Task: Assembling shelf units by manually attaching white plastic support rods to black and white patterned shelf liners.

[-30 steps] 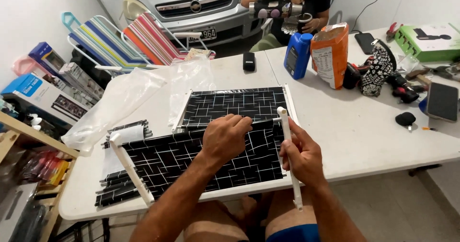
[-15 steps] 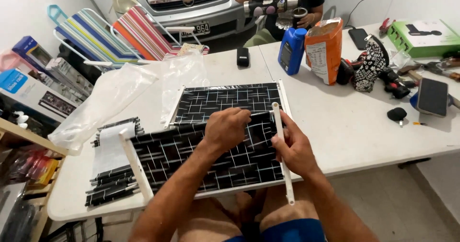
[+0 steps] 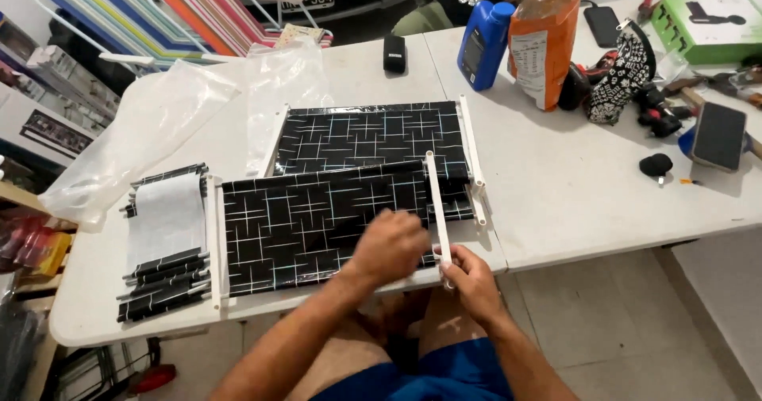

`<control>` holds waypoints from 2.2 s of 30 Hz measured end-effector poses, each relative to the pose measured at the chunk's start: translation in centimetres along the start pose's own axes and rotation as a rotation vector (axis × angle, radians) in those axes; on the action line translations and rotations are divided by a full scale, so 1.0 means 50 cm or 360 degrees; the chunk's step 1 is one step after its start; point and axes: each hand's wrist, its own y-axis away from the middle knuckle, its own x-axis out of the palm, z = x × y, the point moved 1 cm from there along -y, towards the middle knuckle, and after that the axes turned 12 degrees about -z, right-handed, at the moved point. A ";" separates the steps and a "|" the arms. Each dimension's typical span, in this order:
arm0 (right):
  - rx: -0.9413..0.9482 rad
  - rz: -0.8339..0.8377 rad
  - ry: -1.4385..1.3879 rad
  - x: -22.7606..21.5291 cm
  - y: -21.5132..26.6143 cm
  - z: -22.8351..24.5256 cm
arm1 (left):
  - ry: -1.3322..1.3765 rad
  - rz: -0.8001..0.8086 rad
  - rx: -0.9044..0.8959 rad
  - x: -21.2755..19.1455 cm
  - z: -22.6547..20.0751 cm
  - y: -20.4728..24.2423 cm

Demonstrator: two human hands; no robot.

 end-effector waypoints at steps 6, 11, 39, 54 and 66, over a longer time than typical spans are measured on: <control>-0.0195 -0.0012 -0.0259 0.006 -0.038 -0.056 | 0.0104 0.0461 -0.0040 0.070 -0.056 0.105; -0.0216 0.0029 -0.0350 -0.003 -0.043 -0.045 | 0.0165 0.0667 -0.0151 0.085 -0.075 0.117; -0.0131 -0.0016 -0.0655 0.005 -0.024 -0.052 | 0.0351 0.0274 -0.0220 -0.047 -0.127 0.052; -0.0009 -0.0107 -0.1047 0.036 -0.038 -0.081 | 0.0158 -0.0046 0.0013 -0.031 -0.147 0.067; 0.0053 -0.0216 -0.0982 0.040 -0.030 -0.059 | 0.0117 -0.0197 0.0072 -0.032 -0.145 0.065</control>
